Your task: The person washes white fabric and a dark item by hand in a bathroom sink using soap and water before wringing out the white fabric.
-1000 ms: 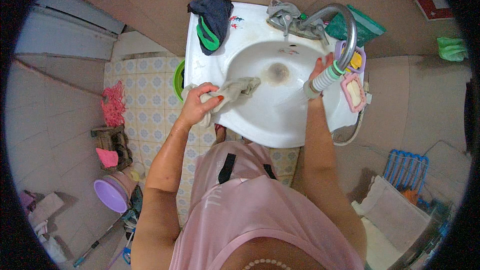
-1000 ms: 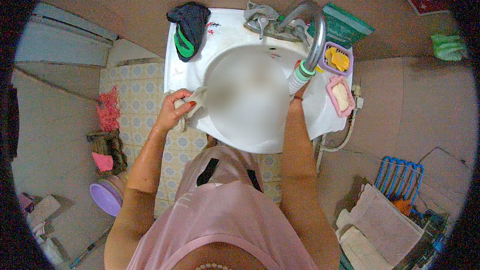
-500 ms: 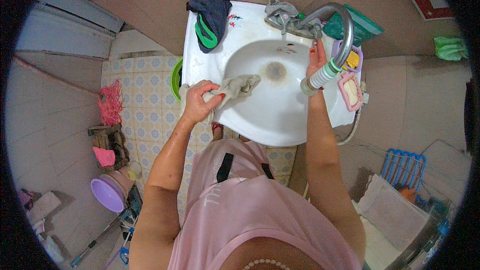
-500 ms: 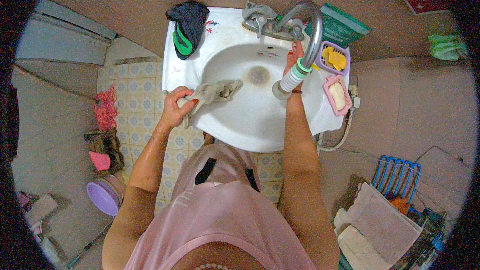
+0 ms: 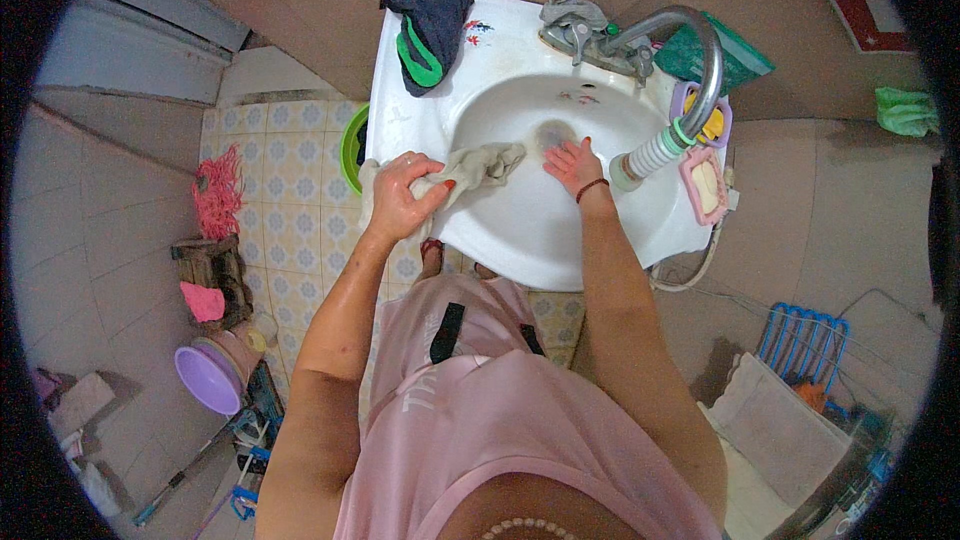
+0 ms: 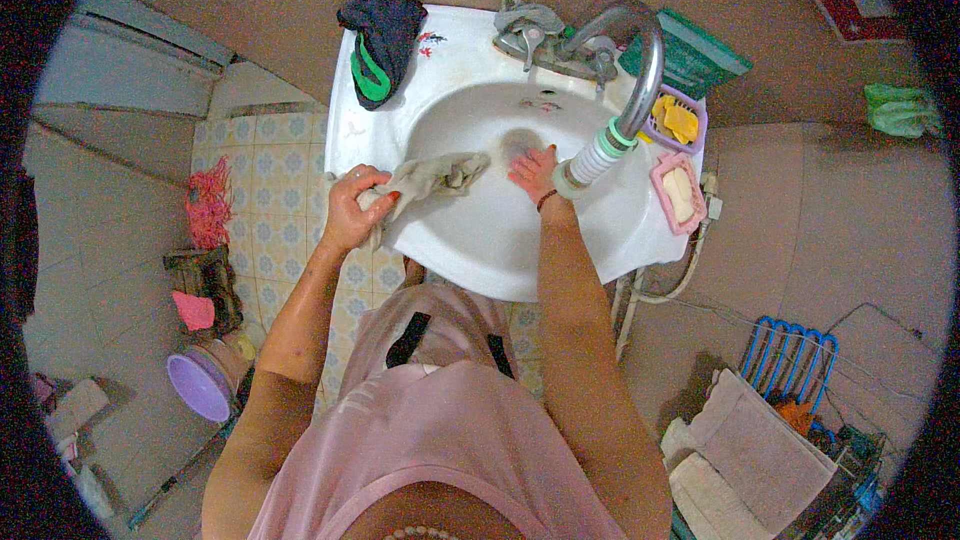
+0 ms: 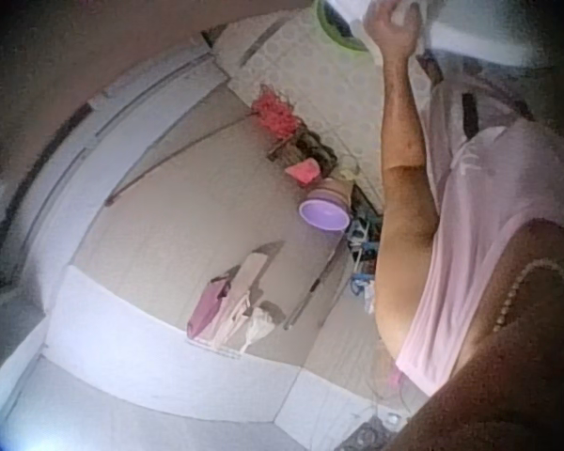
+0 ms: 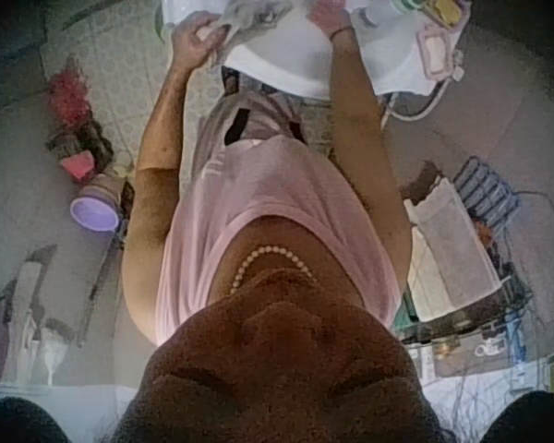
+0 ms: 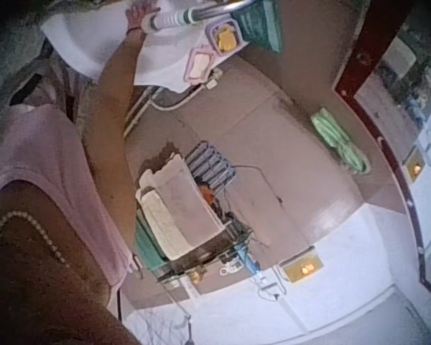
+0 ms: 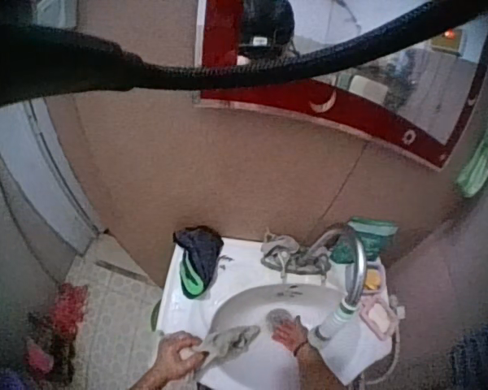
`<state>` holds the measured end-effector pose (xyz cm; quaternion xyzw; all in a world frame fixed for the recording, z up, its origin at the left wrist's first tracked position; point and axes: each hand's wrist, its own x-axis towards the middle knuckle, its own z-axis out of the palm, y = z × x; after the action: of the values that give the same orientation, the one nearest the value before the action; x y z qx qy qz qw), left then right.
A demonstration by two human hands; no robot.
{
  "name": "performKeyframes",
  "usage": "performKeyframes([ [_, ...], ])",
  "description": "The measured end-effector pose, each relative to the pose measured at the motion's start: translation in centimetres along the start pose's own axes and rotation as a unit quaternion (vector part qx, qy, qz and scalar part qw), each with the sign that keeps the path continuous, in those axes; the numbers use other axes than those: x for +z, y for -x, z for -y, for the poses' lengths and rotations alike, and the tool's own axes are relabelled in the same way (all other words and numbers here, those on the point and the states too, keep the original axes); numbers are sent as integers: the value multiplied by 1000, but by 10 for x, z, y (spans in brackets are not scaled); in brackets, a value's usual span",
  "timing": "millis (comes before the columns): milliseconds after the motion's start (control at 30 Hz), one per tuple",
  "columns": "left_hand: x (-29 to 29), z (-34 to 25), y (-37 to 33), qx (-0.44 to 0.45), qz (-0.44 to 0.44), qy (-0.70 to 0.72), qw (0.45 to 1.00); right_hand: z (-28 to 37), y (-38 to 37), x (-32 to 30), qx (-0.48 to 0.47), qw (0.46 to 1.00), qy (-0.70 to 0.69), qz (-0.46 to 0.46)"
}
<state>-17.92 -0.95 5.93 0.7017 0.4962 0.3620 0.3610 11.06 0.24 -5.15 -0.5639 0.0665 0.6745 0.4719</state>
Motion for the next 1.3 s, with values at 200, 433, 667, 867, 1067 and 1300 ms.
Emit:
performKeyframes([
  [200, 1, 0, 0, 3, -8, 4, 1000, 9, 7, 3, 8, 998, -53, 12],
  [433, 1, 0, 1, 10, -13, -1, 1000, 23, -8, -16, -93, 971, 216, -39],
  [667, 4, -1, 0, 33, -25, -10, 999, 12, -56, -85, -361, 830, 394, -158],
  [867, 3, -1, 2, 20, -10, -36, 999, -38, -33, -3, -387, 454, 745, -298],
  [1067, 6, -2, 0, 39, -26, -47, 998, -64, -15, 24, -336, 477, 784, -211],
  [1300, 5, -3, 1, 65, -35, -72, 995, -17, -25, -16, -459, 426, 775, -91],
])
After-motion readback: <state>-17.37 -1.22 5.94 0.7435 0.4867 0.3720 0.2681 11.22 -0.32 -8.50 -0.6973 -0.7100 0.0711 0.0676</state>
